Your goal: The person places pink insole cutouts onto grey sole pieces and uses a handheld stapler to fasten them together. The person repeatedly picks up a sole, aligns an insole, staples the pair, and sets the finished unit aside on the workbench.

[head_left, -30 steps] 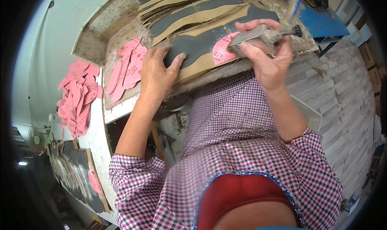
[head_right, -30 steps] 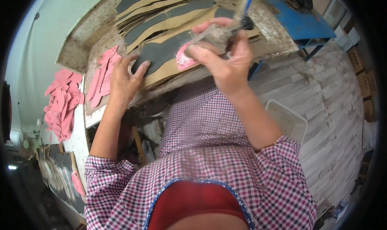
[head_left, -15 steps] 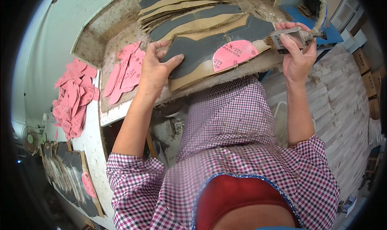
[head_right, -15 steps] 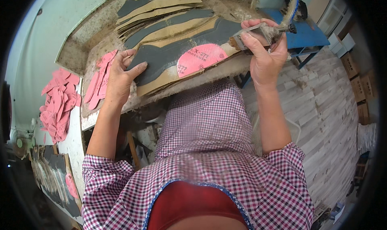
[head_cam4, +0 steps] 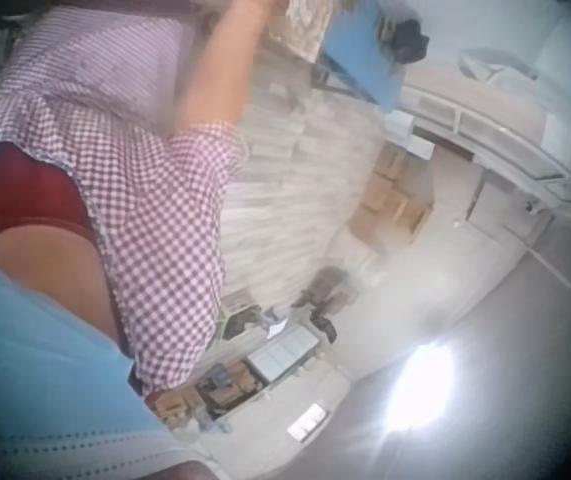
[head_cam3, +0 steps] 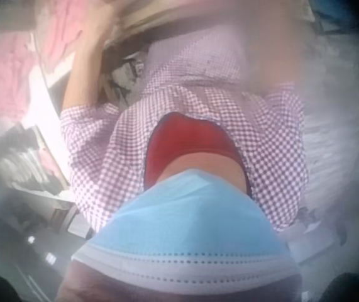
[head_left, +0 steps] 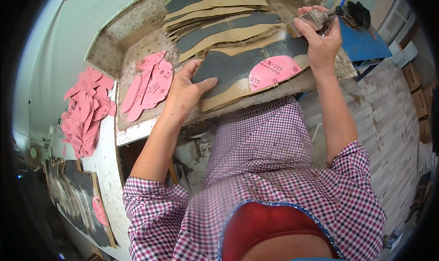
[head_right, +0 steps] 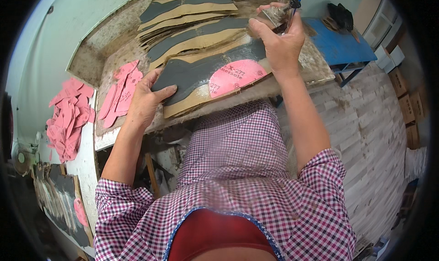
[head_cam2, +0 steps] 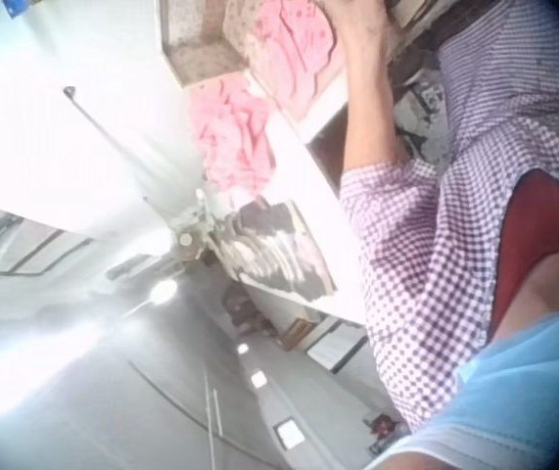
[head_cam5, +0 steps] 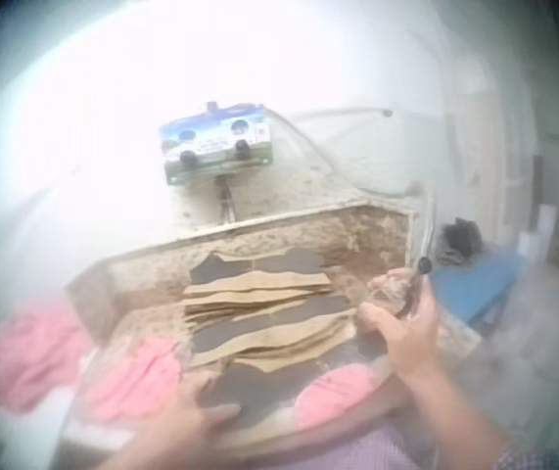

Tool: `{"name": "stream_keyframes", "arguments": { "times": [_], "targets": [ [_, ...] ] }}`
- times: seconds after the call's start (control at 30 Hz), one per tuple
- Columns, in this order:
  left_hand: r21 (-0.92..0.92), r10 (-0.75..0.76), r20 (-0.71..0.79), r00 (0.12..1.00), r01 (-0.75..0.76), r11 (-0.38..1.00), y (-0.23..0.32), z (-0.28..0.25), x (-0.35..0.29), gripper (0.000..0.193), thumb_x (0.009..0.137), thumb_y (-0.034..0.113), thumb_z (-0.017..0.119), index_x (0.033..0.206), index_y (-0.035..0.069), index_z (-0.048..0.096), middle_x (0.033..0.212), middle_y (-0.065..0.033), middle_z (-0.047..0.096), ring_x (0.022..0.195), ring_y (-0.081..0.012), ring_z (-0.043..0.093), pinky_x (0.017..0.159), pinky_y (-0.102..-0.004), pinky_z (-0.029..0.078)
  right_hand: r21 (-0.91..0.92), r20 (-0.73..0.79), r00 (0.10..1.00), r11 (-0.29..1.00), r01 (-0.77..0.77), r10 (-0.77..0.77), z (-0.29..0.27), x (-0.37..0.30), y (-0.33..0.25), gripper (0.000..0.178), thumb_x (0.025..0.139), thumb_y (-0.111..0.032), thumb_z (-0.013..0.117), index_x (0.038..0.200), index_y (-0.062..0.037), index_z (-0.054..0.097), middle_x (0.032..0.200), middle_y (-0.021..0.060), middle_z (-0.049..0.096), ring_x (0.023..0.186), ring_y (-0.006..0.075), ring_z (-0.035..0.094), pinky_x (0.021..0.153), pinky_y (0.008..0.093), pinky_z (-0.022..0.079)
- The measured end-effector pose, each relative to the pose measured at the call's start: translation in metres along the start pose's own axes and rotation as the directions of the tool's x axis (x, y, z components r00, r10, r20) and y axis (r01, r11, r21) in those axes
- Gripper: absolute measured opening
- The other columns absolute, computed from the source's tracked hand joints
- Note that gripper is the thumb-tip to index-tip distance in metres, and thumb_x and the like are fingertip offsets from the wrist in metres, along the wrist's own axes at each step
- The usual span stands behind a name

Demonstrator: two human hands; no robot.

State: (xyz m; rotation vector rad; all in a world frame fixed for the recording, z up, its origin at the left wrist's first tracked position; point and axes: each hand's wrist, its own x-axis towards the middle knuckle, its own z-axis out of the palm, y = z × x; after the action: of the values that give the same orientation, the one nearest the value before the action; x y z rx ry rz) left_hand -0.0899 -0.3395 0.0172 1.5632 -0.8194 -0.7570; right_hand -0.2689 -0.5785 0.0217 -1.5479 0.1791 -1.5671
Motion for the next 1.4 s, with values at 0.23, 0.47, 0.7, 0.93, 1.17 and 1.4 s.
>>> {"name": "stream_keyframes", "arguments": {
  "times": [0.23,0.47,0.7,0.93,1.17,1.4],
  "targets": [
    [0.002,0.024,0.008,1.0,-0.024,1.0,-0.005,-0.001,0.0,0.045,0.08,-0.002,0.07,0.125,0.0,0.06,0.116,-0.0073,0.064,0.103,-0.0137,0.059,0.095,-0.027,0.046,0.25,0.029,0.995,0.963,-0.099,0.095,0.047,-0.032,-0.018,0.042,0.079,0.003,0.073,0.114,-0.0034,0.052,0.106,0.0098,0.067,0.095,0.0146,0.066,0.083,0.0286,0.055],
    [0.036,0.061,-0.009,0.998,-0.06,0.998,-0.004,0.0,0.001,0.041,0.08,-0.002,0.07,0.12,0.0,0.061,0.112,-0.0066,0.065,0.101,-0.0128,0.06,0.093,-0.0263,0.046,0.337,0.1,0.993,0.937,-0.095,0.065,0.084,-0.041,-0.03,0.045,0.077,0.004,0.074,0.114,-0.0039,0.051,0.107,0.0087,0.066,0.099,0.0155,0.065,0.087,0.0293,0.053],
    [0.073,0.043,-0.012,0.999,-0.042,0.996,-0.003,0.0,-0.004,0.041,0.081,-0.002,0.069,0.12,0.001,0.061,0.115,-0.0074,0.064,0.102,-0.0137,0.059,0.093,-0.0275,0.046,0.16,0.024,1.0,0.987,-0.01,0.006,0.034,-0.032,-0.03,0.044,0.079,0.002,0.074,0.117,-0.0038,0.052,0.109,0.0099,0.067,0.097,0.0156,0.065,0.085,0.0312,0.056],
    [0.069,0.028,0.013,1.0,-0.029,0.997,-0.004,-0.003,-0.007,0.045,0.081,0.0,0.069,0.125,0.002,0.058,0.114,-0.007,0.063,0.103,-0.0141,0.058,0.096,-0.0279,0.043,-0.016,-0.079,0.995,0.998,0.056,-0.057,-0.009,-0.026,-0.028,0.043,0.08,0.006,0.072,0.117,-0.0014,0.05,0.111,0.0124,0.065,0.095,0.0163,0.065,0.076,0.0309,0.057],
    [0.012,0.009,0.02,1.0,-0.009,1.0,-0.002,-0.001,-0.009,0.051,0.082,0.0,0.068,0.131,0.002,0.054,0.114,-0.0077,0.064,0.103,-0.0136,0.058,0.096,-0.0279,0.043,0.243,0.003,0.994,0.964,-0.11,0.113,0.028,-0.066,-0.033,0.046,0.081,0.013,0.065,0.122,0.0006,0.048,0.115,0.0164,0.063,0.112,0.028,0.062,0.099,0.0408,0.05],
    [0.008,-0.02,0.018,1.0,0.019,1.0,-0.004,-0.002,-0.009,0.047,0.087,-0.002,0.065,0.132,0.003,0.054,0.113,-0.0073,0.064,0.099,-0.0117,0.06,0.09,-0.0263,0.047,0.282,0.044,0.992,0.952,-0.123,0.115,0.043,-0.075,-0.045,0.045,0.079,0.007,0.068,0.118,-0.0034,0.049,0.11,0.014,0.063,0.101,0.0204,0.064,0.088,0.035,0.057]
  ]
}}
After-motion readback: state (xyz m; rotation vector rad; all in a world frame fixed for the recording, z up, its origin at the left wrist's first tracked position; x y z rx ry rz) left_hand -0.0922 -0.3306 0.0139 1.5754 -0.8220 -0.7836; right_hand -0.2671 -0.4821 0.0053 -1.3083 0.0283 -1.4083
